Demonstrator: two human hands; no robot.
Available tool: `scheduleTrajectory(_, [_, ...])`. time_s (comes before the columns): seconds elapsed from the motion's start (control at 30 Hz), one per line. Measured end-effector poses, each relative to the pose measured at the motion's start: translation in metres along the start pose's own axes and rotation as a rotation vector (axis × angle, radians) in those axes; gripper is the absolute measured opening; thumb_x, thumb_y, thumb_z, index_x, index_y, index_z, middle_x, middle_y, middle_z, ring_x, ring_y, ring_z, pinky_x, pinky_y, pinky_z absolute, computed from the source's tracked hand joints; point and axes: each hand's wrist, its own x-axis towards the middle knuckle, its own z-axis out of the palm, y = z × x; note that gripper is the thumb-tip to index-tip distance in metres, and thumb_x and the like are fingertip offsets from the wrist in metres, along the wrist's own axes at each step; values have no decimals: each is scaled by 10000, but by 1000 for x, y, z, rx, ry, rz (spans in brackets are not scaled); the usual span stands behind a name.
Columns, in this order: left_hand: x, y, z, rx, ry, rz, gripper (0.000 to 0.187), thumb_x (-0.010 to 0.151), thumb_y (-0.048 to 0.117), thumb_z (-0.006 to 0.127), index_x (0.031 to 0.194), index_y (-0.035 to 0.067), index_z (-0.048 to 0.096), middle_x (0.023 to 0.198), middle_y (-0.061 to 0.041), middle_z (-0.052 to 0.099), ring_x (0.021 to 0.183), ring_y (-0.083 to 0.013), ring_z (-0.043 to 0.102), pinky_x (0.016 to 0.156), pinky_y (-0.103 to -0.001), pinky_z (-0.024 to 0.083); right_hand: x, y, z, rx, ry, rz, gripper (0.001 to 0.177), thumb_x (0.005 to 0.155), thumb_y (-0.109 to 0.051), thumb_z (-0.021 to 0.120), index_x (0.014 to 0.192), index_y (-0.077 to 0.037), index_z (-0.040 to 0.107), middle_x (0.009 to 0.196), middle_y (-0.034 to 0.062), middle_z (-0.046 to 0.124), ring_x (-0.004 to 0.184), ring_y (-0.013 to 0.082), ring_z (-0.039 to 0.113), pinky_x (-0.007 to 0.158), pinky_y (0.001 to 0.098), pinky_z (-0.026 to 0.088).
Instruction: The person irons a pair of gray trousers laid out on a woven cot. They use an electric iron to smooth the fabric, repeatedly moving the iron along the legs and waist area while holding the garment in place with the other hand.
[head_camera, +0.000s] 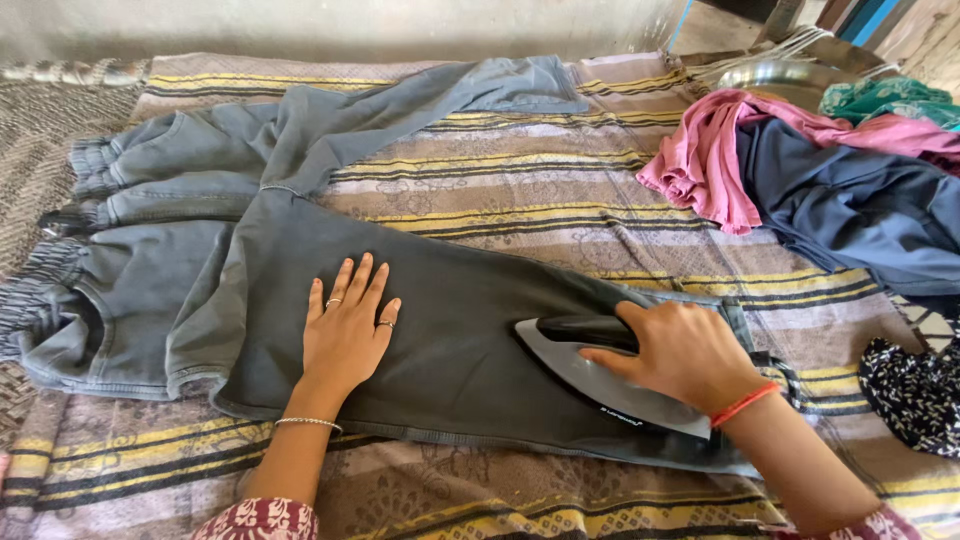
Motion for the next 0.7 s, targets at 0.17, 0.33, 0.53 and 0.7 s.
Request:
scheduleTrajectory(0.17, [0,2,4,21,7,-7,603,1023,520,346,1550,228,388,1645,2,310,1517,-215,251,1221,-520,152,25,-12,9,-6,65,-28,726,794,-785,580,1068,-125,711,735,203,729,737,397,742,694,506,599])
scheduleTrajectory(0.33, [1,0,8,32,29,6,604,1021,515,348,1550,226,393,1646,-4,313,1515,-218,257,1217,-529,159,79,-46,13,67,198,-123,698,796,-768,609,1001,-115,747,794,203,730,758,412,735,692,516,594])
scheduleTrajectory(0.53, [0,-2,8,20,24,5,605,1016,512,374,1553,236,394,1646,7,318,1521,-205,266,1225,-526,169,101,-61,1,147,138,-195,637,788,-747,627,982,-156,764,801,187,735,794,408,726,736,517,579])
scheduleTrajectory(0.7, [0,-2,7,11,52,16,592,1023,496,388,1554,234,397,1646,7,327,1517,-207,273,1223,-527,176,58,-64,-2,139,94,-300,657,784,-732,671,934,-93,711,738,213,715,768,423,708,725,518,564])
